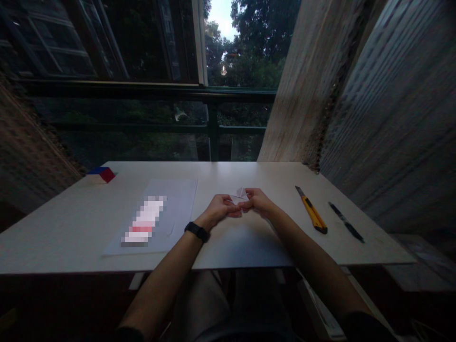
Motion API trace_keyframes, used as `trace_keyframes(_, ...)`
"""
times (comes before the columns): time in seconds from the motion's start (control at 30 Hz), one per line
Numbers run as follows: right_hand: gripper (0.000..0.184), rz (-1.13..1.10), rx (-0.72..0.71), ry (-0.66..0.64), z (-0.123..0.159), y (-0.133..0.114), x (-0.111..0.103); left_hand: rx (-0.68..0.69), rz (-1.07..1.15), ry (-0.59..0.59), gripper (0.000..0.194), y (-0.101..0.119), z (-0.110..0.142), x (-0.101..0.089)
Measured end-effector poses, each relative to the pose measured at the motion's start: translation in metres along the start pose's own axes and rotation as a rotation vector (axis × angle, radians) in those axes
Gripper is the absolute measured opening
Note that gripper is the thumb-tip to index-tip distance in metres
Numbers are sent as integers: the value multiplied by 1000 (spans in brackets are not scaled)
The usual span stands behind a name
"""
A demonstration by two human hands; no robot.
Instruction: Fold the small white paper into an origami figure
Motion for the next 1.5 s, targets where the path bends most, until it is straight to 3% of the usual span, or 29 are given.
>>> trace_keyframes(0.33, 44, -42, -62, -84, 5, -7, 5, -8, -64, -11, 51, -2, 2, 1)
trace_keyframes(0.57, 43, -22, -41, 10, -2, 5, -1, -1, -143, -7, 50, -3, 1, 2)
trace_keyframes(0.87, 47, -48, -52, -43, 1, 3, 5, -17, -156, 2, 50, -6, -3, -3)
trace_keyframes(1.07, 43, -32, -63, 50, -3, 9, 0, 0, -207, 23, 46, -5, -2, -3)
trace_keyframes(1.3, 46, -40, -143, -25, -3, 6, 5, -6, -234, 64, 46, -5, -2, -6)
trace_keyframes(1.5, 43, -43, -117, 8, -3, 8, 3, -7, -283, 69, 42, -6, -2, -6)
Point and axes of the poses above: each hand's wrist, its own z-axis away from the middle knuckle, its own x-axis out of the palm, y = z × x, the point moved 7 cm from there along -z, towards the middle knuckle, and after that the axes turned 8 degrees about -x, right-handed, at the moved point
